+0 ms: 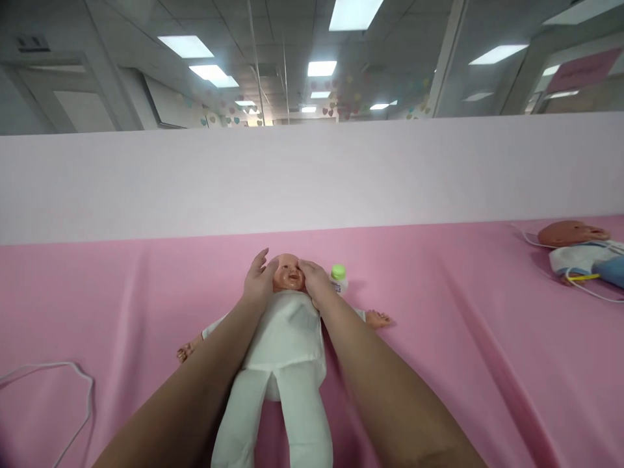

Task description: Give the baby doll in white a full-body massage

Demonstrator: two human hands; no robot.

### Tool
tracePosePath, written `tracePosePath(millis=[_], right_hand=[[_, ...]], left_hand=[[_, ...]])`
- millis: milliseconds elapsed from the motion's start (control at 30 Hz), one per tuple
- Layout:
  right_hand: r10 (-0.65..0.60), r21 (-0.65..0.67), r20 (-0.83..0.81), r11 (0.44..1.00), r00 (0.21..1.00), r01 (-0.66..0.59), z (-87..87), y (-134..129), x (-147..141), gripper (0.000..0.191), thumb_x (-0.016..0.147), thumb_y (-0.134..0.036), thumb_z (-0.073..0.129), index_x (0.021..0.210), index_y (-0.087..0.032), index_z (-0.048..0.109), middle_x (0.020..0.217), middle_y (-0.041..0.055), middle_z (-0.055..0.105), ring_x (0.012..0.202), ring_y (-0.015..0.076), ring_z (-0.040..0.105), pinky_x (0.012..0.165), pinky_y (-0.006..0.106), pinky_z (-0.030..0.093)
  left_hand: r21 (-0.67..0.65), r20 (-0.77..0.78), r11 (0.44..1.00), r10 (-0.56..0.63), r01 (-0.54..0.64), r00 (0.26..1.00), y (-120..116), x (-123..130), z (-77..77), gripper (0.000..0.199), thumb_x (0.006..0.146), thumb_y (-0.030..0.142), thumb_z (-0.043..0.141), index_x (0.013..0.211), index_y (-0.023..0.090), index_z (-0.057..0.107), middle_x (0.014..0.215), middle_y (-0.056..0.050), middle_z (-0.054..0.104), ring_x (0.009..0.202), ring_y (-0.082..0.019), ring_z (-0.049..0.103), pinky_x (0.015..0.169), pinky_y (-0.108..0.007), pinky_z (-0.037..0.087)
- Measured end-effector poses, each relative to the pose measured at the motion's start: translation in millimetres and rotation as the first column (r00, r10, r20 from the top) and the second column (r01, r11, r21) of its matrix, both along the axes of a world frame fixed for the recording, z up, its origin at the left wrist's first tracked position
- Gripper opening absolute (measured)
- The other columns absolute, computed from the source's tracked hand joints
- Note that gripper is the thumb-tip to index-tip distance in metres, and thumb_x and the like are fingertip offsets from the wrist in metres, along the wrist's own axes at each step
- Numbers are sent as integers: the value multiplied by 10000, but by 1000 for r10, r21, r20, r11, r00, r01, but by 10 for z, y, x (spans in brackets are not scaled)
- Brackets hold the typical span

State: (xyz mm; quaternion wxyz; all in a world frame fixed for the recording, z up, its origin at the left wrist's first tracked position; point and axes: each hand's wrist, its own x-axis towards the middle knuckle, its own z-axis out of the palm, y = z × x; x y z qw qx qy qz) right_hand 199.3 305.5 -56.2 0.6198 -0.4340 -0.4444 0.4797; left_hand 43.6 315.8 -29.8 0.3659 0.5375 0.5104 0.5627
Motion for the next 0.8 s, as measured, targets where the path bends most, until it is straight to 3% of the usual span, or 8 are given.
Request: tracePosePath(millis=[133,400,633,800], right_hand=[[-35,-30,26,999,999,36,-63,68,10,391,826,-574,642,1026,-245,714,1063,34,767,1000,244,701,857,360,561],[-180,52,115,983,977,176,-47,68,-26,347,809,-525,699,1034,-261,725,1090,30,754,1084,246,661,986,387,506],[-137,18,47,990,989,137,-68,100,-65,558,685,-504,854,1159,-249,708,1133,50,756,1097,256,681,993,414,531],[-48,-3,-55,999,997,48,-58,111,-88,599,656,-470,890,1188,-260,709,1199,49,749,1116,257,687,988,407,547]], left_hand=[[-83,141,996,-22,34,990,60,-1,-119,586,902,465,700,1436,243,605,1464,-99,617,1337,-288,585,1130,-387,442],[-177,223,978,-73,114,972,70,-10,-71,475,861,453,742,1275,222,712,1321,-110,720,1239,-284,663,1076,-418,511],[-158,246,971,-138,180,959,48,-40,-80,588,737,399,885,1269,217,715,1250,-125,749,1132,-308,716,988,-432,571],[-153,273,971,-139,186,952,67,-20,-116,556,752,409,871,1257,226,728,1229,-117,755,1107,-302,725,983,-449,578]])
